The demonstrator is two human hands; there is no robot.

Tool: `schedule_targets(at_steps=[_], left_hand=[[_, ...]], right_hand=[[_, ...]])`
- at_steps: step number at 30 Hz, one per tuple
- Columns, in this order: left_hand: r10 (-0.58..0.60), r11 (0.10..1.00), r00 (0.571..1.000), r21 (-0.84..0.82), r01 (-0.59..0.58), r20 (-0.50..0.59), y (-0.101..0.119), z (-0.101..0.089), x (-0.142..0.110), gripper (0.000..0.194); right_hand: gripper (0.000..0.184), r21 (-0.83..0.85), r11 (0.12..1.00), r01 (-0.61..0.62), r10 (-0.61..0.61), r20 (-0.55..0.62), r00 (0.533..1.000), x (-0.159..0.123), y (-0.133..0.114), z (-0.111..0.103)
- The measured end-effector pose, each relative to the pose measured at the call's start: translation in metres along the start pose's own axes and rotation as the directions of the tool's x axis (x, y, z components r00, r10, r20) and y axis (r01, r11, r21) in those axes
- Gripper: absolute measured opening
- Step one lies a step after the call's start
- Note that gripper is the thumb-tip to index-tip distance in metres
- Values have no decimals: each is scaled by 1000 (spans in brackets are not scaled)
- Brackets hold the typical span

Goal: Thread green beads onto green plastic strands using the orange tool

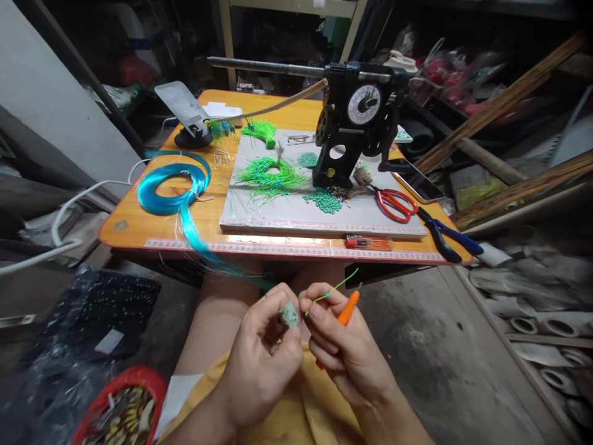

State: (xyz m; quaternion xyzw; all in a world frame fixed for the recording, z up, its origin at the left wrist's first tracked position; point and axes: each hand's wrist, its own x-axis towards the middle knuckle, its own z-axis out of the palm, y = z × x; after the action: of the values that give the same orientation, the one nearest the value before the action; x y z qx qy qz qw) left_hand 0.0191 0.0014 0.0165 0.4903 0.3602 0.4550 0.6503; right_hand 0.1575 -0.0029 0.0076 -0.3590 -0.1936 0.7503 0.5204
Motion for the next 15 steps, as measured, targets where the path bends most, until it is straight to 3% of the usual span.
schedule_targets(at_steps=[15], left_hand=[[9,1000,1000,-25,-9,-3,-2,-1,-1,22]], right_hand=[[17,-61,997,45,-44,4,999,0,1,0]])
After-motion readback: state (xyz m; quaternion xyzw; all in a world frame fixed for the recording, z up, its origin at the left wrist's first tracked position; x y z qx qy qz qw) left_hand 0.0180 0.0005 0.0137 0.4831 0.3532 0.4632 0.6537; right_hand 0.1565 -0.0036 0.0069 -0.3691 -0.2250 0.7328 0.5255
